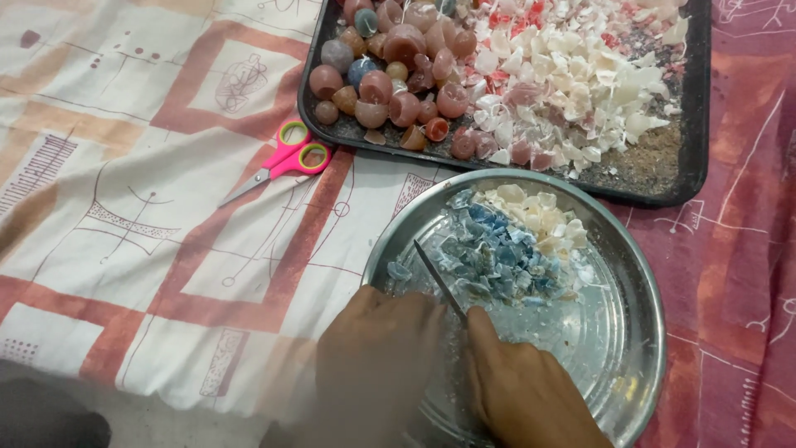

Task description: Scraping and preparing wax pieces for candle making using a knife on a metal tray.

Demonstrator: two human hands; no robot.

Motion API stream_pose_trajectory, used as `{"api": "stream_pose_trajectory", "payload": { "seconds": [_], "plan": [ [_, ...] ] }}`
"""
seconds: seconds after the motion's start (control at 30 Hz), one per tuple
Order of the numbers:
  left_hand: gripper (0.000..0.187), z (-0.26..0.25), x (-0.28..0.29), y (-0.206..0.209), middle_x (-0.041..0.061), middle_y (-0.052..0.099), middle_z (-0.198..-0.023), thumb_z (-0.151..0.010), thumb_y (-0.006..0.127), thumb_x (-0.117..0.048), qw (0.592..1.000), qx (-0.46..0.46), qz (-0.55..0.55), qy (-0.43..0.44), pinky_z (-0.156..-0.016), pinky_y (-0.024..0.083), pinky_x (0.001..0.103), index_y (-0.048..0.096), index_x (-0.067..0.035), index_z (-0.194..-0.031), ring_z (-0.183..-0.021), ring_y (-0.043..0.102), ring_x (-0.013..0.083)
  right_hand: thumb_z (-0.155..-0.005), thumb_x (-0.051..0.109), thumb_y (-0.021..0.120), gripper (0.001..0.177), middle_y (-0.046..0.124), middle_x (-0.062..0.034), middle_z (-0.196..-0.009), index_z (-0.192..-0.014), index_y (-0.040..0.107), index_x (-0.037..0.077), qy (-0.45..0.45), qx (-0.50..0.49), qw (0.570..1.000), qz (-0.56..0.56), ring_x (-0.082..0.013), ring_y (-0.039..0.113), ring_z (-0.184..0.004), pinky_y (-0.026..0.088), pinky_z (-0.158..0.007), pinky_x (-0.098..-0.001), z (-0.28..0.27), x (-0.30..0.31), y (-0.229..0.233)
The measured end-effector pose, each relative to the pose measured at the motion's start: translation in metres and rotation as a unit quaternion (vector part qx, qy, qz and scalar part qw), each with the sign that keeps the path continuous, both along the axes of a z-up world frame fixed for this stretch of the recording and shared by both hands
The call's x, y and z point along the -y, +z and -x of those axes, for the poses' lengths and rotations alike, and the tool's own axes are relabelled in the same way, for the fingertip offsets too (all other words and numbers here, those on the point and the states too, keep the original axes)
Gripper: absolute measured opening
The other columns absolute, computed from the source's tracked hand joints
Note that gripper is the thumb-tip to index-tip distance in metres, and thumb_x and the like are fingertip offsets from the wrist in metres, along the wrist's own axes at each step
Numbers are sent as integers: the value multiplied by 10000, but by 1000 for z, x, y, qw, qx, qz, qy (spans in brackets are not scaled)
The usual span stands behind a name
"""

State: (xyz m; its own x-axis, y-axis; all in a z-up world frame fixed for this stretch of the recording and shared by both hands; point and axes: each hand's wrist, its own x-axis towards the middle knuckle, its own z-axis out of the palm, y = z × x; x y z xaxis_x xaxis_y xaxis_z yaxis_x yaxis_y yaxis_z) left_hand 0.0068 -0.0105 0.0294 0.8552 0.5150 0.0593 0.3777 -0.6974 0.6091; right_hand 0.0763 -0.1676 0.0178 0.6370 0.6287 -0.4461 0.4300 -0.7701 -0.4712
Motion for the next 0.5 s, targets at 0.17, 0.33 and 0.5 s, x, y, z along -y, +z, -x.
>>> {"api": "stream_pose_trajectory", "payload": {
  "seconds": [0.17,0.33,0.5],
  "plan": [
    [294,-32,-17,19,141,612,-1177,-1002,641,-236,993,95,-27,-58,-934,475,464,613,-77,-1249,-1083,567,338,-928,173,563,347,642,-274,-580,-1249,486,67,-16,-30,999,13,-464,691,-561,553,-559,-566,-4,0,-2],
    [414,-88,-21,-1,267,427,-1488,-1166,476,-259,961,223,13,-166,-1241,316,484,439,19,-1471,-1414,404,403,-882,133,565,439,637,-296,-605,-1309,480,78,-17,-28,999,-2,-493,666,-542,513,-558,-601,-5,-2,5],
    [595,-116,-21,-35,308,285,-1643,-1092,495,-303,900,257,-67,-346,-1342,224,506,335,29,-1558,-1563,281,440,-922,187,545,200,624,-267,-538,-1070,516,55,40,60,997,-24,-461,666,-535,531,-538,-583,-2,8,-14]
  ]
}}
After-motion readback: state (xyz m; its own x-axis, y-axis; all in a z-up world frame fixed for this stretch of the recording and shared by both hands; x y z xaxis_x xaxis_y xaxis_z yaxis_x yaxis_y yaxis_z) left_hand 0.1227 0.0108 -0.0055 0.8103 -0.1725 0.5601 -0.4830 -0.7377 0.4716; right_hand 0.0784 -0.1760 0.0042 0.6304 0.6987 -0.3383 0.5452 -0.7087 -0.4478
